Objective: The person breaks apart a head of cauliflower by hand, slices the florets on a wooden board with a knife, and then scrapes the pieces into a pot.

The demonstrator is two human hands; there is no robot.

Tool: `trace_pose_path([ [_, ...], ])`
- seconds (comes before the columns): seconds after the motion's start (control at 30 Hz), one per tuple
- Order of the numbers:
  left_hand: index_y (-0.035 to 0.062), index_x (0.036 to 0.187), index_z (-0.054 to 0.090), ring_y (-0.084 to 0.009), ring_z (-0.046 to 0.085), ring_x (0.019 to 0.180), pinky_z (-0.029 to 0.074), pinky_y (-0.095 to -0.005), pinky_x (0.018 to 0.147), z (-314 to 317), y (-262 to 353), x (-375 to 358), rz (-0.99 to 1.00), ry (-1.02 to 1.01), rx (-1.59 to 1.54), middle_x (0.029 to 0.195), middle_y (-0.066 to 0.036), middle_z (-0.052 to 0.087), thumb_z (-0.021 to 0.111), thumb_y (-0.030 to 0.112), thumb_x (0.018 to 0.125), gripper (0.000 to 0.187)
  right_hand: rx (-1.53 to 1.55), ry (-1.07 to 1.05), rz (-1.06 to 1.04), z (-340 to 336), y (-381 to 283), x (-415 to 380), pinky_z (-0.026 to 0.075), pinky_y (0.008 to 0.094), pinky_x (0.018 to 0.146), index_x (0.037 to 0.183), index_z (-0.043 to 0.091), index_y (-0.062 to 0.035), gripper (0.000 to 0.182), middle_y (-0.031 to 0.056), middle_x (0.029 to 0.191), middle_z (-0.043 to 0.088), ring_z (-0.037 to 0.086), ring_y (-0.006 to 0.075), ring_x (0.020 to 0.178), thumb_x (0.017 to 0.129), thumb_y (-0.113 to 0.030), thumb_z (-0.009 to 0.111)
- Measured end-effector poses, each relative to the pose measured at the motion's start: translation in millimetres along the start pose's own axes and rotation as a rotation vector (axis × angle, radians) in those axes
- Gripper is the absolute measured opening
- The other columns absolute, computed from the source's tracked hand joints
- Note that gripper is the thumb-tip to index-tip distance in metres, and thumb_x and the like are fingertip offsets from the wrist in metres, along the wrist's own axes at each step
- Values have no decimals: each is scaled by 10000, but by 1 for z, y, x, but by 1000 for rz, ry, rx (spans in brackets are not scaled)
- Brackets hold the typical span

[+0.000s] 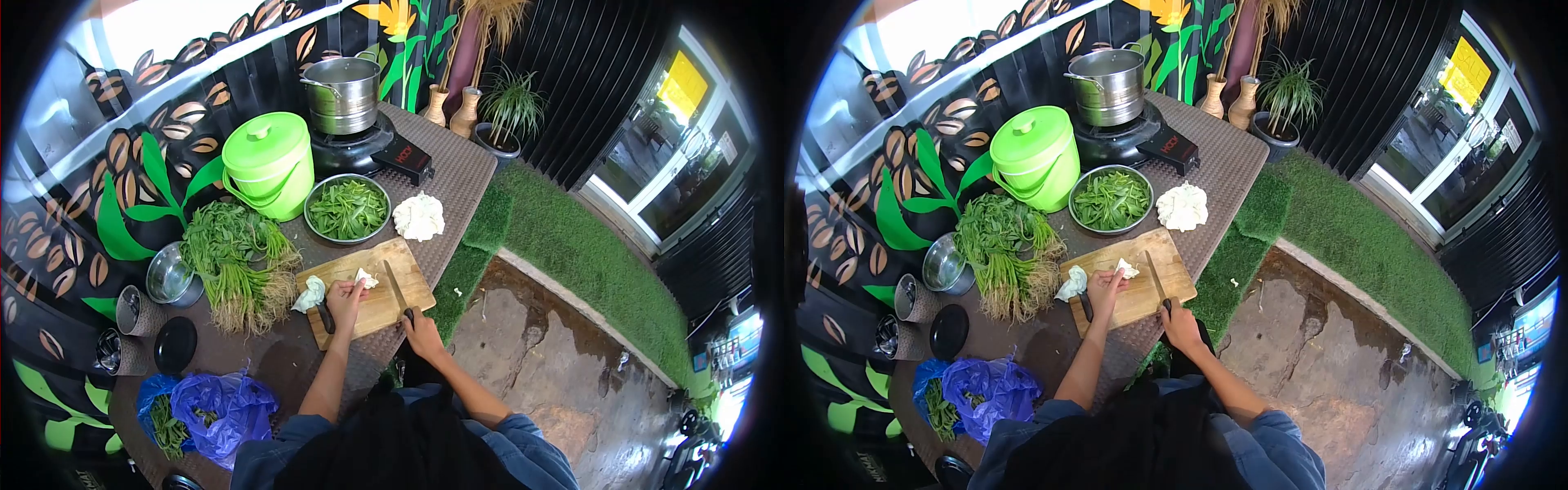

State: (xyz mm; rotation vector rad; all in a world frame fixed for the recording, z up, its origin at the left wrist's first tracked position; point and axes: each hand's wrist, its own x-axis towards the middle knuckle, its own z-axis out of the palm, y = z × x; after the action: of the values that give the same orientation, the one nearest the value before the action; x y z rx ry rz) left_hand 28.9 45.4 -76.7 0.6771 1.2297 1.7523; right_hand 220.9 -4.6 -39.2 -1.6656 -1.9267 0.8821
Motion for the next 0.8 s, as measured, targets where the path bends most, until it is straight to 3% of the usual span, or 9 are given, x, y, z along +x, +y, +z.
trace_pose_path([
  [0.07,-35,872,531,-156,632,618,513,-263,514,-2,5,1,-105,-52,199,803,-134,621,715,144,818,262,38,31,-54,1,1,4,448,562,635,967,430,24,269,322,738,577,573,493,738,927,-235,495],
  [0.2,-24,866,594,-133,630,626,476,-273,527,0,9,3,-35,55,576,765,-112,625,726,232,805,294,29,-3,-45,8,-6,6,455,567,644,979,420,25,281,327,748,579,573,501,743,933,-247,477],
  [0.27,-3,903,660,-146,621,637,469,-292,580,-1,3,7,201,140,692,721,-100,627,737,256,775,299,-83,-37,11,7,-14,7,464,567,655,986,415,25,297,325,752,587,574,510,739,940,-266,451],
  [0.3,-3,903,660,-146,621,637,469,-292,580,-1,1,11,202,140,693,721,-100,627,737,256,775,299,-82,-62,21,4,-17,9,471,561,693,1008,415,25,316,324,774,595,580,507,759,940,-284,435],
  [0.37,21,944,689,-177,607,651,464,-293,605,0,2,16,537,-31,790,732,-100,632,739,225,760,279,-106,-61,9,2,-17,16,470,556,711,1016,419,28,321,323,797,598,584,499,780,937,-282,438],
  [0.47,44,897,713,-153,566,592,453,-293,583,10,10,11,306,-189,751,736,-57,618,746,221,769,222,-167,-96,2,-7,-23,30,469,547,742,1032,427,35,329,318,842,604,592,483,822,931,-278,444],
  [0.57,33,922,697,-161,553,580,443,-298,576,19,3,10,265,-153,784,701,-55,602,729,191,776,218,-214,-167,14,-22,-31,43,471,537,755,1039,434,39,330,311,864,610,598,472,843,927,-271,446],
  [0.67,16,915,665,-153,532,554,426,-298,547,20,-7,10,416,-81,808,616,-40,555,701,146,784,189,-232,-212,22,-32,-35,41,476,535,753,1038,438,38,327,307,864,613,603,471,836,924,-269,446],
  [0.8,16,888,629,-145,509,525,413,-301,524,20,-9,10,433,-54,846,584,-33,520,680,117,785,153,-258,-175,88,-20,-40,24,486,545,720,1041,434,18,324,312,854,612,611,474,805,920,-282,452],
])
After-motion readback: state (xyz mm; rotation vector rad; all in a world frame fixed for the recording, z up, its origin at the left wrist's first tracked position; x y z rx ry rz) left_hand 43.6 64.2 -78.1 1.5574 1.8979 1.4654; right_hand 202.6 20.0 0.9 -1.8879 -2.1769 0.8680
